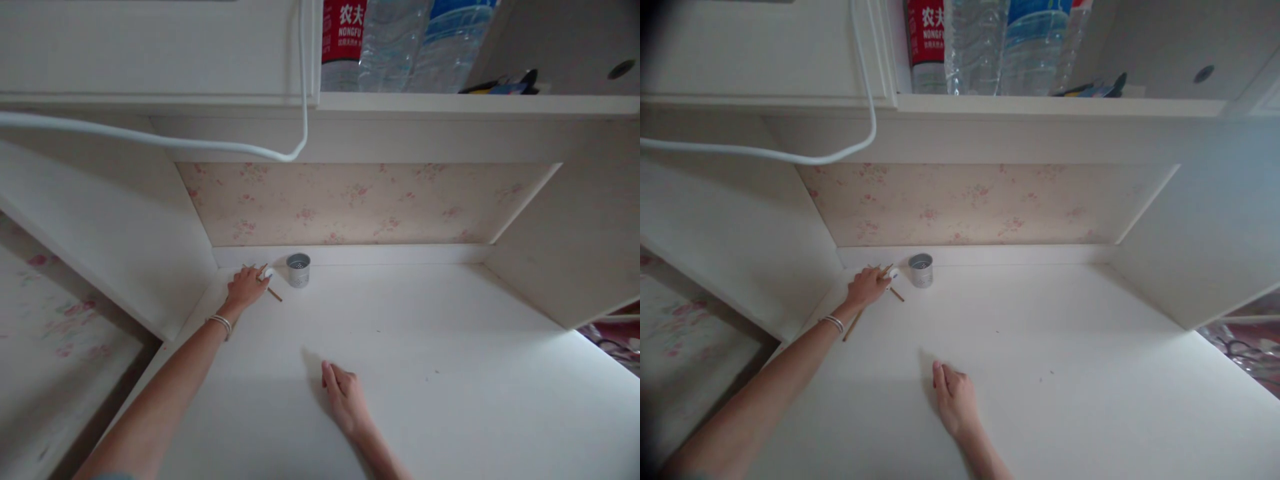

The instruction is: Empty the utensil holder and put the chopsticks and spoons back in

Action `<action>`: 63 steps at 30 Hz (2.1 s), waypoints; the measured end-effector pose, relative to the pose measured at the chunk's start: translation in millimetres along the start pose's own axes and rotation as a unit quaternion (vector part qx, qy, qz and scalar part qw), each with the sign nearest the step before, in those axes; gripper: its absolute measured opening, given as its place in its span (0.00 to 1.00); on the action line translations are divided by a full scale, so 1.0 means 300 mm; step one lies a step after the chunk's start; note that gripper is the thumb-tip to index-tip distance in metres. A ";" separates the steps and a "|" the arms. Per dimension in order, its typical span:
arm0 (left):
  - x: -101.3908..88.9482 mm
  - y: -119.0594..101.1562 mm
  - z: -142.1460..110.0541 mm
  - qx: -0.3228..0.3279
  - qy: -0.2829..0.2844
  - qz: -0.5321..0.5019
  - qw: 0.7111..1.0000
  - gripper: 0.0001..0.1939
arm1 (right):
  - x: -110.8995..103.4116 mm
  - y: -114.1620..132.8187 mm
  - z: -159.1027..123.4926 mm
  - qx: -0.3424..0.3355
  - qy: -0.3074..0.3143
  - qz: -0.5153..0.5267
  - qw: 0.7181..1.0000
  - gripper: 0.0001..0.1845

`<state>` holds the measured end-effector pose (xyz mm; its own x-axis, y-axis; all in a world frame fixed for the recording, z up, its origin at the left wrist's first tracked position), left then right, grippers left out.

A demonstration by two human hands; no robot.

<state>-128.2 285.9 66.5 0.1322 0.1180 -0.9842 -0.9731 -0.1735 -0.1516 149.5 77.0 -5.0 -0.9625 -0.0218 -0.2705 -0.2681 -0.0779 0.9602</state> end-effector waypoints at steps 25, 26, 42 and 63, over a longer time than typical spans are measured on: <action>0.146 0.039 -0.192 0.012 0.050 0.088 0.995 0.27 | -0.003 -0.013 0.013 0.021 -0.016 -0.010 1.000 0.29; 0.144 0.043 -0.233 0.014 0.046 0.089 0.995 0.27 | -0.002 -0.012 0.013 0.019 -0.014 -0.005 1.000 0.29; 0.115 0.103 -0.599 0.004 -0.035 0.115 0.993 0.23 | 0.019 0.003 -0.014 -0.001 0.010 -0.021 1.000 0.28; 0.075 0.066 -0.676 -0.007 -0.049 0.092 0.995 0.22 | 0.154 0.284 0.673 -0.001 0.053 -0.190 0.980 0.34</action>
<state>-106.4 86.8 22.8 -0.0673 0.1771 -0.9819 -0.9762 -0.2152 0.0281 73.6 270.6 78.3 -0.7830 -0.0940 -0.6149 -0.6066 -0.1033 0.7882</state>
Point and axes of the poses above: each hand's wrist, its own z-axis towards the middle knuckle, its own x-axis out of the palm, y = z × x, the point moved 8 cm from there along z, towards the middle knuckle, and after that the axes turned 13 degrees about z, right-handed, at the moved point
